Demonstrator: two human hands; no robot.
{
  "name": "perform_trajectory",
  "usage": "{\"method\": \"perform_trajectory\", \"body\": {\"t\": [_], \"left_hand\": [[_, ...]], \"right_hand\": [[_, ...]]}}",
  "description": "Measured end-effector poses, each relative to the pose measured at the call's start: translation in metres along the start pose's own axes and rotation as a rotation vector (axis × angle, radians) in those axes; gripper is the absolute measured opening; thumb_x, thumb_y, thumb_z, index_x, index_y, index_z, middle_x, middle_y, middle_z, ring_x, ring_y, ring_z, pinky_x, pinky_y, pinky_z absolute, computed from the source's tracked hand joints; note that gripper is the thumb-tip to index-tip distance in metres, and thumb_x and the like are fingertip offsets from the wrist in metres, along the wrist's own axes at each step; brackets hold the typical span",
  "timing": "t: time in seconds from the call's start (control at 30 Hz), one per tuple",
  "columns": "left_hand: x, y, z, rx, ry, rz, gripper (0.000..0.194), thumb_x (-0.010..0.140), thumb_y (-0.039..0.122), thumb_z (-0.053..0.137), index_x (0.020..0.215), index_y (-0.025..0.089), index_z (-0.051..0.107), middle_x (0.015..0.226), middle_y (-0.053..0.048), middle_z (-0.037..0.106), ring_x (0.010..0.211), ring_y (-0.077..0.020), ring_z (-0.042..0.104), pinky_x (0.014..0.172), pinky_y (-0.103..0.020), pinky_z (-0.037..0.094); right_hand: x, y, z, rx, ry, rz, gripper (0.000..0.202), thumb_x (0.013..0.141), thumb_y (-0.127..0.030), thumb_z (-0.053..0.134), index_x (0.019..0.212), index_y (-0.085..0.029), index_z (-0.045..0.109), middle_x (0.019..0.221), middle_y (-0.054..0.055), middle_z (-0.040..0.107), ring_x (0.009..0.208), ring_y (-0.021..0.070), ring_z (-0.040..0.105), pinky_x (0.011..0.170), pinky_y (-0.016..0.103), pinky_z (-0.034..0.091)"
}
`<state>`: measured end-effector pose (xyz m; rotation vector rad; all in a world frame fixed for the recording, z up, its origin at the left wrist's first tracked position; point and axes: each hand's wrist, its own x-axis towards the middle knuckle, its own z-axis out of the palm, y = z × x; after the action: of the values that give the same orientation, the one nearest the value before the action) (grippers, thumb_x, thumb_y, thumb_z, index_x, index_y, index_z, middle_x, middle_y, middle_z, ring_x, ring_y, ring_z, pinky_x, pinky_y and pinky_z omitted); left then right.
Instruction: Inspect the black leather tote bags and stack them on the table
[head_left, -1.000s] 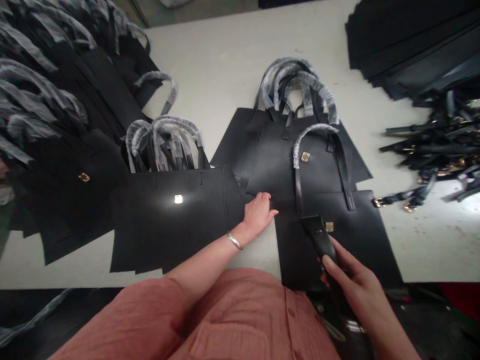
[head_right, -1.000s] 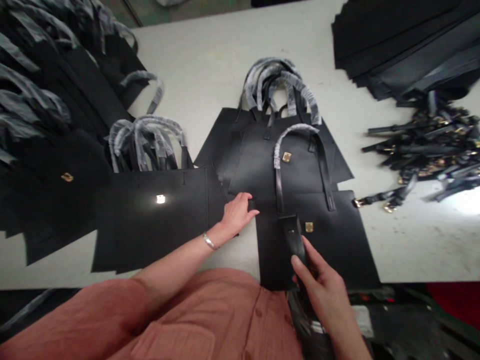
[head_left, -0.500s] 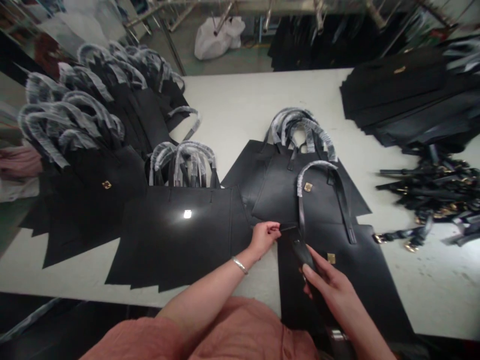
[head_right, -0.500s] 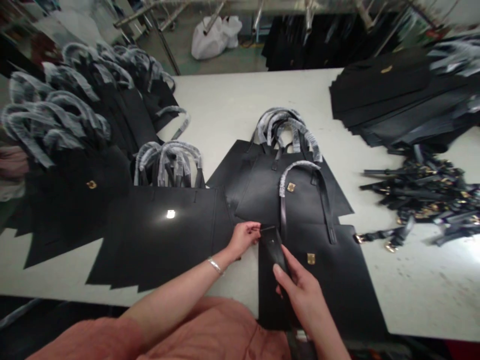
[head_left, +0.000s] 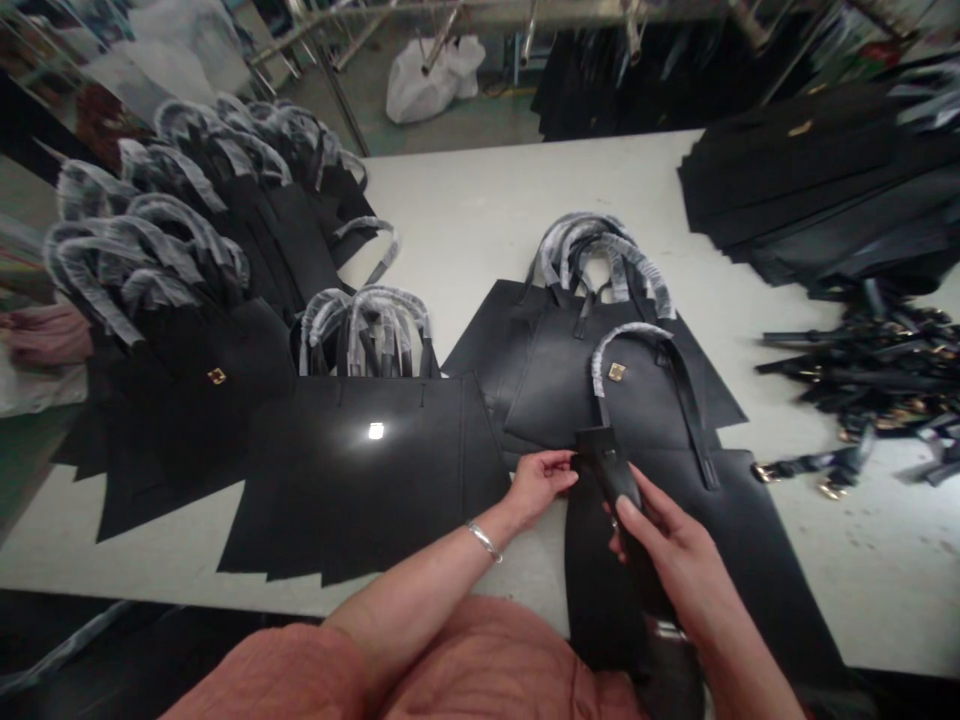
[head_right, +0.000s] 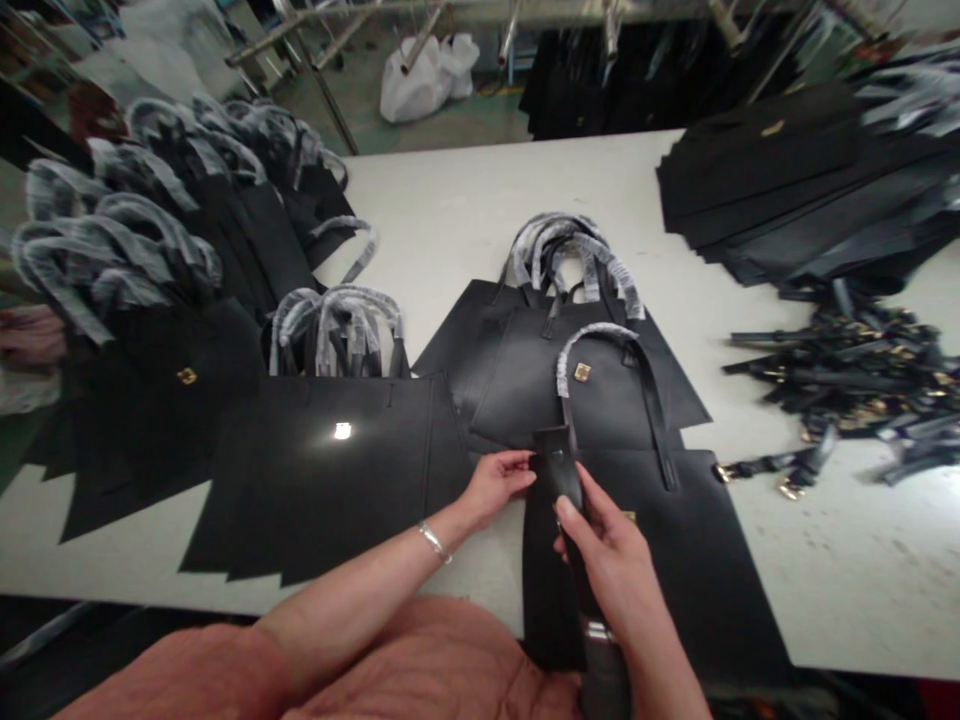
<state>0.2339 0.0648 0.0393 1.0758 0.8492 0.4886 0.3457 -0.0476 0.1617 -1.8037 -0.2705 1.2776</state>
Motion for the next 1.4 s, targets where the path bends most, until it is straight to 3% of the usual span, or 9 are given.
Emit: {"method": "perform_trajectory", "body": {"t": [0.17, 0.33, 0.43, 0.6, 0.87, 1.0, 1.23, 1.33, 1.4], "left_hand": [[0.000, 0.002, -0.002, 0.103, -0.034, -0.026, 0.023, 0.071, 0.030, 0.070, 0.085, 0.012, 0.069, 0.072, -0.002, 0.062, 0.063, -0.0113, 0.054, 0.061, -0.023, 0.045], [0.014, -0.003, -0.009, 0.286, 0.027, -0.023, 0.014, 0.076, 0.025, 0.063, 0.086, 0.015, 0.064, 0.069, 0.003, 0.056, 0.061, -0.0096, 0.050, 0.060, -0.021, 0.040], [0.021, -0.004, -0.008, 0.436, 0.050, 0.010, 0.019, 0.071, 0.026, 0.071, 0.063, 0.016, 0.056, 0.056, 0.006, 0.046, 0.057, -0.0101, 0.043, 0.058, -0.021, 0.035], [0.040, 0.002, 0.008, 0.580, 0.183, 0.131, 0.034, 0.082, 0.028, 0.063, 0.056, 0.018, 0.043, 0.052, 0.007, 0.037, 0.057, -0.0106, 0.036, 0.060, -0.023, 0.029], [0.062, 0.015, 0.017, 0.595, 0.279, 0.248, 0.023, 0.086, 0.025, 0.060, 0.066, 0.017, 0.052, 0.058, 0.006, 0.047, 0.060, -0.0103, 0.043, 0.062, -0.021, 0.032], [0.057, 0.058, 0.010, 0.494, 0.221, 0.319, 0.015, 0.088, 0.025, 0.057, 0.076, 0.015, 0.058, 0.066, 0.003, 0.057, 0.062, -0.0100, 0.050, 0.061, -0.020, 0.039], [0.031, 0.200, 0.021, 0.095, 0.043, 0.594, 0.025, 0.084, 0.039, 0.066, 0.096, 0.017, 0.061, 0.081, 0.001, 0.062, 0.069, -0.0116, 0.063, 0.057, -0.020, 0.048], [0.027, 0.217, 0.057, 0.119, -0.008, 0.657, 0.023, 0.089, 0.040, 0.060, 0.093, 0.017, 0.060, 0.077, 0.002, 0.060, 0.069, -0.0123, 0.064, 0.055, -0.019, 0.048], [0.029, 0.201, 0.087, 0.214, -0.155, 0.604, 0.022, 0.091, 0.037, 0.058, 0.087, 0.015, 0.060, 0.072, 0.002, 0.060, 0.065, -0.0120, 0.063, 0.054, -0.020, 0.047]], "right_hand": [[-0.004, 0.005, -0.004, 0.025, -0.063, 0.012, 0.083, 0.067, -0.050, 0.076, 0.138, -0.014, 0.051, 0.068, -0.002, 0.064, 0.051, 0.0138, 0.056, 0.048, 0.027, 0.046], [-0.021, 0.000, -0.046, 0.056, 0.340, -0.070, 0.068, 0.072, -0.048, 0.073, 0.134, -0.027, 0.056, 0.081, 0.001, 0.066, 0.055, 0.0145, 0.057, 0.049, 0.027, 0.046], [-0.045, 0.004, -0.076, 0.029, 0.508, -0.002, 0.057, 0.073, -0.050, 0.071, 0.126, -0.031, 0.063, 0.087, 0.005, 0.066, 0.058, 0.0175, 0.057, 0.047, 0.028, 0.046], [-0.077, 0.034, -0.090, 0.033, 0.689, 0.129, 0.071, 0.064, -0.054, 0.076, 0.130, -0.030, 0.061, 0.087, 0.008, 0.068, 0.057, 0.0212, 0.059, 0.043, 0.031, 0.046], [-0.093, 0.085, -0.078, 0.147, 0.554, 0.230, 0.085, 0.055, -0.051, 0.083, 0.133, -0.029, 0.058, 0.079, 0.004, 0.073, 0.059, 0.0229, 0.065, 0.046, 0.030, 0.053], [-0.091, 0.100, -0.078, 0.164, 0.509, 0.237, 0.090, 0.053, -0.055, 0.083, 0.135, -0.029, 0.056, 0.071, 0.003, 0.074, 0.061, 0.0253, 0.067, 0.046, 0.031, 0.055], [-0.090, 0.105, -0.087, 0.285, 0.512, 0.162, 0.080, 0.065, -0.052, 0.080, 0.136, -0.030, 0.053, 0.072, -0.001, 0.074, 0.056, 0.0201, 0.066, 0.046, 0.026, 0.053], [-0.094, 0.100, -0.093, 0.288, 0.552, 0.186, 0.086, 0.062, -0.055, 0.080, 0.139, -0.028, 0.051, 0.072, 0.001, 0.075, 0.060, 0.0245, 0.069, 0.045, 0.029, 0.054], [-0.098, 0.094, -0.098, 0.311, 0.590, 0.212, 0.091, 0.059, -0.056, 0.082, 0.139, -0.028, 0.050, 0.068, 0.001, 0.075, 0.059, 0.0258, 0.069, 0.044, 0.029, 0.054]]}}
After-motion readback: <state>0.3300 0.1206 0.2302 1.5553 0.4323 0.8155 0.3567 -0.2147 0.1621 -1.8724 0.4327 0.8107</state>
